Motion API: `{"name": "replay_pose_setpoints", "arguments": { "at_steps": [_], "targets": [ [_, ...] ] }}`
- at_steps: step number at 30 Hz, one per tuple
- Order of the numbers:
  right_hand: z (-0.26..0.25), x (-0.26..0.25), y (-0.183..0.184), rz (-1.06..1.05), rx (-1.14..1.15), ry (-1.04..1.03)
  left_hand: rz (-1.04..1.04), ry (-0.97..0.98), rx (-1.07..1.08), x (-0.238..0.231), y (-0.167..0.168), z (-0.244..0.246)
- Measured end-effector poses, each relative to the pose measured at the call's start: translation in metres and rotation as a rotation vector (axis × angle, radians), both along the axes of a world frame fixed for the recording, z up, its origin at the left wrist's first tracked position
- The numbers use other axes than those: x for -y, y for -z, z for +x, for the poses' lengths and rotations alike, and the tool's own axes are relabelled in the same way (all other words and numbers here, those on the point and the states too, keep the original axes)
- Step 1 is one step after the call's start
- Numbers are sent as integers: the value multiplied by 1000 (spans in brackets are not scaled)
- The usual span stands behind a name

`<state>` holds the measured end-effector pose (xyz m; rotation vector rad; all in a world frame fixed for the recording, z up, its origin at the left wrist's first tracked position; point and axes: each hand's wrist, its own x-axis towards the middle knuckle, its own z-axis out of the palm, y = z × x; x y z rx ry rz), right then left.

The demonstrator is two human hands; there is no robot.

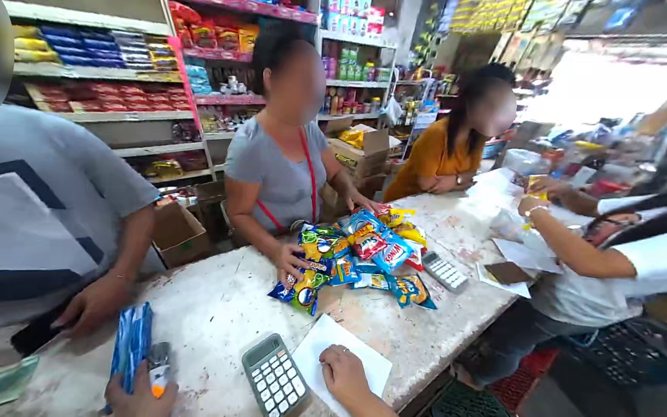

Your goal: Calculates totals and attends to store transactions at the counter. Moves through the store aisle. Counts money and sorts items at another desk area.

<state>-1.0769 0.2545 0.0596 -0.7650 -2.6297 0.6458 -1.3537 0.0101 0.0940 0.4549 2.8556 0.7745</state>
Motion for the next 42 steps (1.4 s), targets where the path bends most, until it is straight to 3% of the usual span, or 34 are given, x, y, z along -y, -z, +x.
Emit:
{"name": "replay_pose_setpoints", "arguments": {
  "at_steps": [3,7,10,12,14,15,19,23,27,32,37,39,42],
  "targets": [
    [-1,0,-2,-11,17,6,231,-39,-31,14,1,-14],
    [-3,2,-5,-41,84,-2,969,-219,160,46,-7,-45],
    [-4,4,-6,-28,98,-3,1465,-352,389,52,-33,-40],
    [-5,4,-7,-12,86,6,1812,-438,537,54,-30,-55],
    [-5,7,-11,-27,114,10,1976,-465,578,52,-29,-58],
    [-5,8,-11,-13,105,12,1975,-470,559,48,-35,-54],
    [-4,10,-5,55,27,9,1879,-160,395,50,-23,-48],
    [-4,9,-1,90,-6,-12,1914,-58,388,56,-28,-42],
    [-4,6,5,143,-49,-24,1918,-258,486,56,-43,-35],
    [-3,5,9,167,-46,-22,1701,-372,528,61,-47,-20],
    [-16,11,-18,-128,-60,-127,1473,-354,673,68,-31,22],
    [-30,18,-27,-119,-85,-212,1372,-422,622,71,-14,46],
    [-53,25,-32,-30,-36,-260,1136,-485,382,78,14,82]
  ]
}}
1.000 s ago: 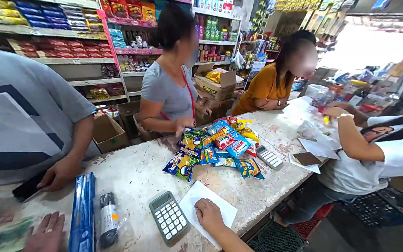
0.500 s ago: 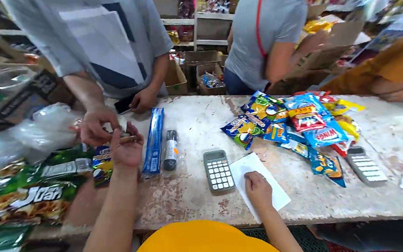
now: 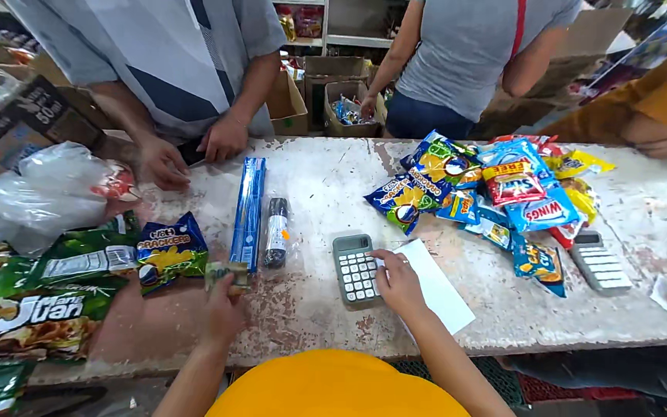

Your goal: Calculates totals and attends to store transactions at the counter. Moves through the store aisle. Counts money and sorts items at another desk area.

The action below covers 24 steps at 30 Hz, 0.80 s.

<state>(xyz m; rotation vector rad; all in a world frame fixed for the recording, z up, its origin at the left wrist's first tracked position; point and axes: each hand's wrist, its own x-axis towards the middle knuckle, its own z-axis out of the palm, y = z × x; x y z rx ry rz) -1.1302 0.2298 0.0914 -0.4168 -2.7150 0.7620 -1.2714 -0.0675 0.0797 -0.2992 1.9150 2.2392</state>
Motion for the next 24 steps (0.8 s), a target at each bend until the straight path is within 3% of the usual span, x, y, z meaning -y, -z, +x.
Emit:
{"name": "replay_pose_setpoints", "arguments": {
  "at_steps": [3,7,12,15,18,21,24],
  "targets": [
    [-12,3,-6,39,83,5,-221,83,-282,13,19,25],
    [-10,4,-1,48,109,14,-148,224,-575,15,37,30],
    [22,23,-2,98,-73,-118,-131,308,-670,16,46,24],
    [35,40,-1,111,-5,-200,-102,297,-669,20,52,22],
    [30,38,2,149,-55,-108,-117,308,-683,22,52,20],
    [18,30,-9,40,87,-57,-177,307,-772,22,51,16],
    [10,19,-6,71,-19,12,-187,282,-810,19,51,15]
  ]
}}
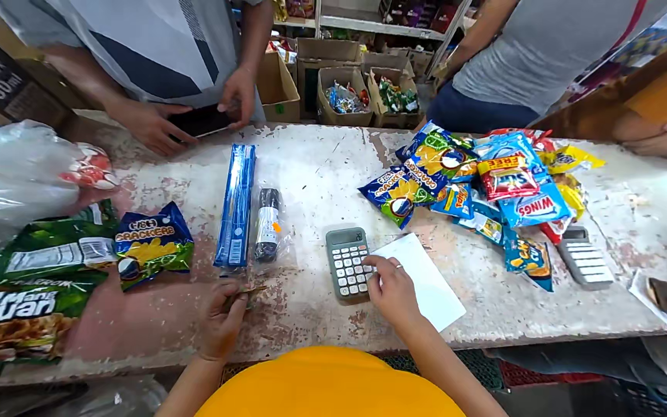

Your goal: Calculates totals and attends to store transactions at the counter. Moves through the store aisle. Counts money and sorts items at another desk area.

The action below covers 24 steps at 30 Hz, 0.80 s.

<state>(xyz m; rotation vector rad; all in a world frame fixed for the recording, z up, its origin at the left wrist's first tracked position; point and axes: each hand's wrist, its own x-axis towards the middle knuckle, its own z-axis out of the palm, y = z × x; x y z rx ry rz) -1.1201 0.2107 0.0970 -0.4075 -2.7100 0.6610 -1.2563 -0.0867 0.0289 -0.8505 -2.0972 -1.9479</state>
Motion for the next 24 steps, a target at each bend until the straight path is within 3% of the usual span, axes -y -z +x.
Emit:
{"name": "replay_pose_setpoints", "arguments": {
  "at_steps": [3,6,8,14,24],
  "targets": [
    [0,-5,1,-24,70,6,2,3,10,-1,0,1],
    [11,12,8,74,-65,-93,-4,-1,17,1,2,-1],
    [19,25,7,79,-14,-142,7,12,7,2,4,-4],
    [36,9,3,104,-35,1,7,15,21,2,2,-4],
    [31,3,2,98,-42,-14,54,-63,135,-9,-6,2]
  ]
}}
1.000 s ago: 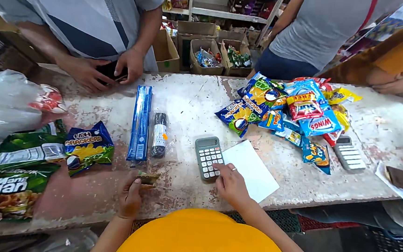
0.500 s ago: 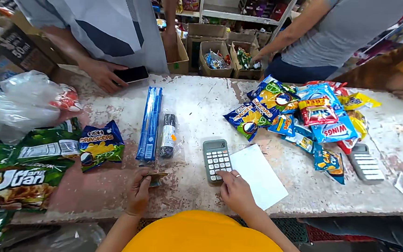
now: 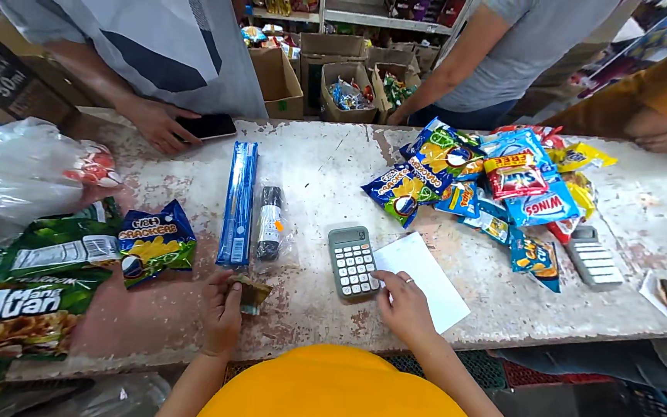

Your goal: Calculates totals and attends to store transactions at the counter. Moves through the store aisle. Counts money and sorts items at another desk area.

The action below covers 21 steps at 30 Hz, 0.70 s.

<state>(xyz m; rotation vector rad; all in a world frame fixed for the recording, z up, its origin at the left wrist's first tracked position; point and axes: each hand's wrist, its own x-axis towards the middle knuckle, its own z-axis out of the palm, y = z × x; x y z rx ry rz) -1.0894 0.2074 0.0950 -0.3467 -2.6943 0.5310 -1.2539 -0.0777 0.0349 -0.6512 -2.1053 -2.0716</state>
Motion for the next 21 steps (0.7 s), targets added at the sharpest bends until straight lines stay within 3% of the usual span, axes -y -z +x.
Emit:
{"name": "replay_pose_setpoints", "arguments": {
  "at_steps": [9,14,18,21],
  "targets": [
    [-25,23,1,-54,101,-105,-147,76,-107,5,6,-8],
    [-6,8,11,47,-90,-24,-200,51,-103,4,5,-7],
    [19,-2,18,-25,1,-41,-216,59,-81,4,5,-6],
    [28,-1,37,-27,-82,-61,-185,106,-82,5,7,-7]
  ]
}}
